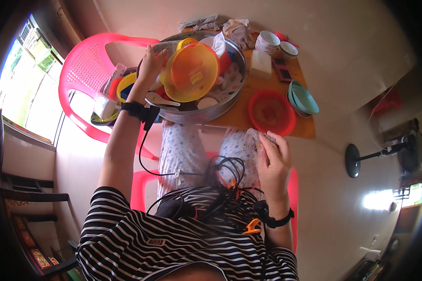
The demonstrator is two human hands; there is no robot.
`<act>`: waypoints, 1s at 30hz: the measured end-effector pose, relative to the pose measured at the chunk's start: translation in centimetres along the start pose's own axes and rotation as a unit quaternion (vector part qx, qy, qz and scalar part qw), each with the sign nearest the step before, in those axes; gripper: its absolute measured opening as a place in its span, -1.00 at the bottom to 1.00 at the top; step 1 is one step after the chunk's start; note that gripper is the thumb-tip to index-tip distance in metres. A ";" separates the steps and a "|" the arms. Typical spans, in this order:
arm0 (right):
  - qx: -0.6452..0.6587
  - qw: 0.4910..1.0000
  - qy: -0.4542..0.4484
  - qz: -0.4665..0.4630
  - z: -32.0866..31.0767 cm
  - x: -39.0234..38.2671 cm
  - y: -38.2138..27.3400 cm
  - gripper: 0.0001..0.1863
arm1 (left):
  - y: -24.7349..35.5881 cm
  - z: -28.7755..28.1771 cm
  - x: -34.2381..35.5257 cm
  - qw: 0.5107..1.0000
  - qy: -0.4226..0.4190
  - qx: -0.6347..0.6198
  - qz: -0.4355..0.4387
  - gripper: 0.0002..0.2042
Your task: The person wipes various objects including a plastic bottle, a white bowl, a yellow strainer, and several yellow dishes with a cloth before placing them in a container.
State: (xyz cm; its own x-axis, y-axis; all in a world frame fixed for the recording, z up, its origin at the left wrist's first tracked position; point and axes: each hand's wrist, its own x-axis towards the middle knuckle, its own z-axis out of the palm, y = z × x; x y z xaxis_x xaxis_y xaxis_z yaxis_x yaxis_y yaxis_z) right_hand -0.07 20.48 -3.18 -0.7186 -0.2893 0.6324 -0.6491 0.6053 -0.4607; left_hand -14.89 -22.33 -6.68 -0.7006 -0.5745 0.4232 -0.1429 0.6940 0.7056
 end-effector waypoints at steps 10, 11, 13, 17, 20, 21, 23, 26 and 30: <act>0.036 0.999 0.010 0.010 -0.3 0.3 -0.2 -0.71 | 0.8 1.1 -2.0 0.962 -0.136 0.230 -0.059 -0.68; 0.035 0.999 0.013 0.006 -0.4 0.2 0.0 -0.71 | 0.5 1.0 -2.0 0.957 -0.157 0.244 -0.010 -0.67; 0.042 0.999 0.019 0.002 -0.2 0.2 0.2 -0.71 | -1.0 0.9 -2.3 0.972 -0.104 0.207 0.025 -0.67; 0.056 0.998 0.025 0.020 -0.2 0.0 0.7 -0.73 | 1.2 0.3 -3.2 0.993 -0.054 0.097 0.028 -0.62; 0.061 0.997 0.032 0.027 -0.3 0.0 0.8 -0.72 | 2.7 -1.2 -4.2 0.996 -0.057 0.055 0.027 -0.64; 0.057 0.997 0.034 0.029 -0.3 0.1 0.8 -0.72 | 3.8 -1.7 -4.9 0.996 -0.052 0.058 0.047 -0.65; 0.100 0.992 0.044 0.060 -0.5 0.5 0.9 -0.72 | 6.9 -3.2 -6.4 0.994 -0.026 0.063 0.085 -0.66; 0.091 0.993 0.074 0.026 -1.1 1.8 0.8 -0.75 | 7.6 -3.6 -6.4 0.994 -0.006 0.090 0.063 -0.65; 0.118 0.989 0.076 0.055 -1.6 2.2 0.2 -0.80 | 5.5 -1.8 -4.9 0.994 -0.007 0.107 0.025 -0.71</act>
State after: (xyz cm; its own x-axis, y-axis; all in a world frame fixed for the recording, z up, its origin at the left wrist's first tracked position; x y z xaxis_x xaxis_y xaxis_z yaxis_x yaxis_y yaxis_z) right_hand -1.40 21.16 -0.95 -0.7541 -0.1066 0.6481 -0.6220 0.4326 -0.6526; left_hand -11.04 -16.47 -3.85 -0.7207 -0.5311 0.4455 -0.2517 0.7993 0.5457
